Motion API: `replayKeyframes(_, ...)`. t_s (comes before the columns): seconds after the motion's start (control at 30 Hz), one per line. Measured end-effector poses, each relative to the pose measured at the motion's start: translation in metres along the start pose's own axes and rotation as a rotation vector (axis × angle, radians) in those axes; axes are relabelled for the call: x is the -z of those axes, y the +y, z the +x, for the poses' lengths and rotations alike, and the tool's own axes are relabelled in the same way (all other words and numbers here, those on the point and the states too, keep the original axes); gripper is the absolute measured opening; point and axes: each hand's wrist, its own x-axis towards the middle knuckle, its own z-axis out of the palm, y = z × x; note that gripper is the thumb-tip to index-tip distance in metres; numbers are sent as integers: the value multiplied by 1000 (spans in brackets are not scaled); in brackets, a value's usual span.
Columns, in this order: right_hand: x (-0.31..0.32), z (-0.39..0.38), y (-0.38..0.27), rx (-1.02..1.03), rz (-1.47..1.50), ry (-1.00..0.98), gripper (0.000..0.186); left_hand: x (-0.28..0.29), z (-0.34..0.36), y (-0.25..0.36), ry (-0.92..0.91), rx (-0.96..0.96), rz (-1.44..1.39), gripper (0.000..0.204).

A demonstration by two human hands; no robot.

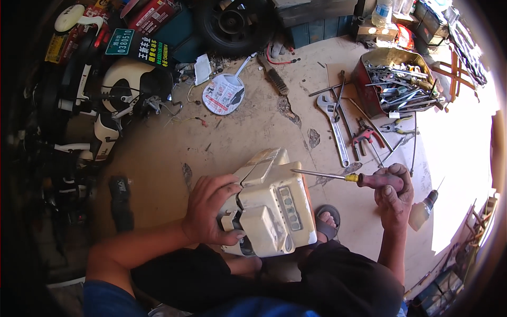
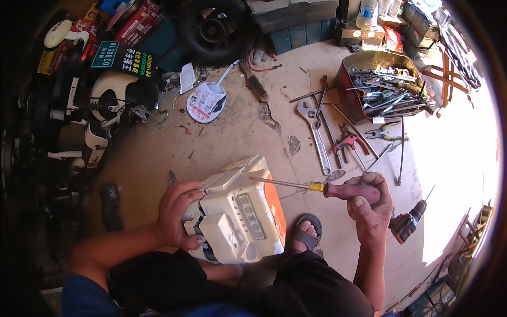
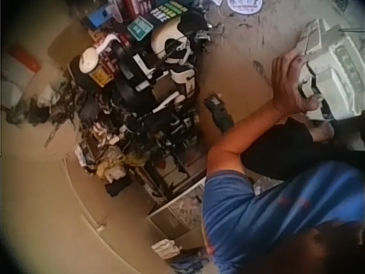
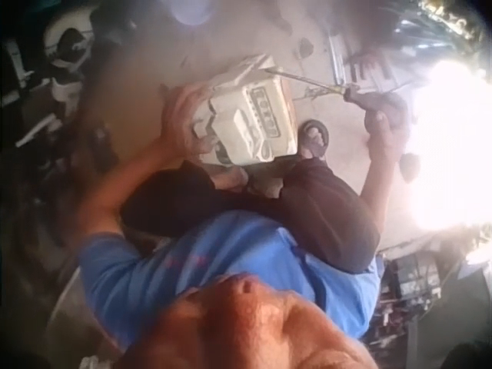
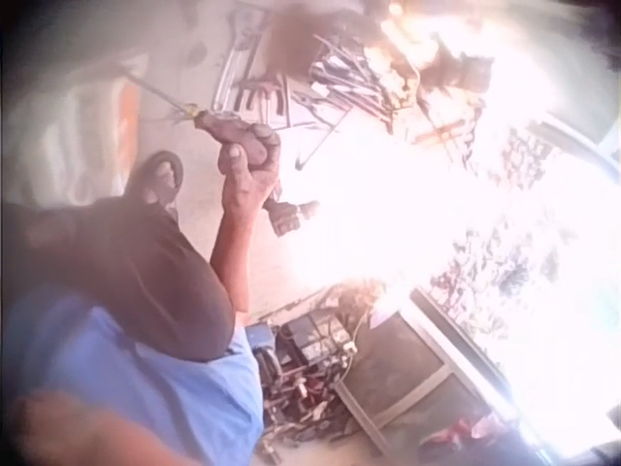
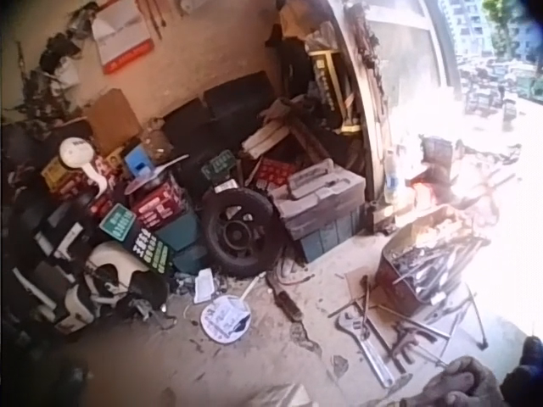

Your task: The person uses a screwdriver to pry open a plastic casing and then uses a drill to bore holes into the side of the housing.

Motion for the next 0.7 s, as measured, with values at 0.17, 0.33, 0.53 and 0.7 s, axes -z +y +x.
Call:
replayKeyframes(0.17,-13,9,-24,4,65,-72,59,0,5,-7,20,-13,19,83)
replayKeyframes(0.33,-21,10,-37,-15,-67,-117,53,-4,4,-12,50,-44,31,83)
replayKeyframes(0.53,-24,10,-26,-47,-57,-121,49,-5,1,-6,72,-50,36,81)
replayKeyframes(0.7,-37,24,-31,-75,-71,-175,48,-2,4,-6,75,-21,12,79)
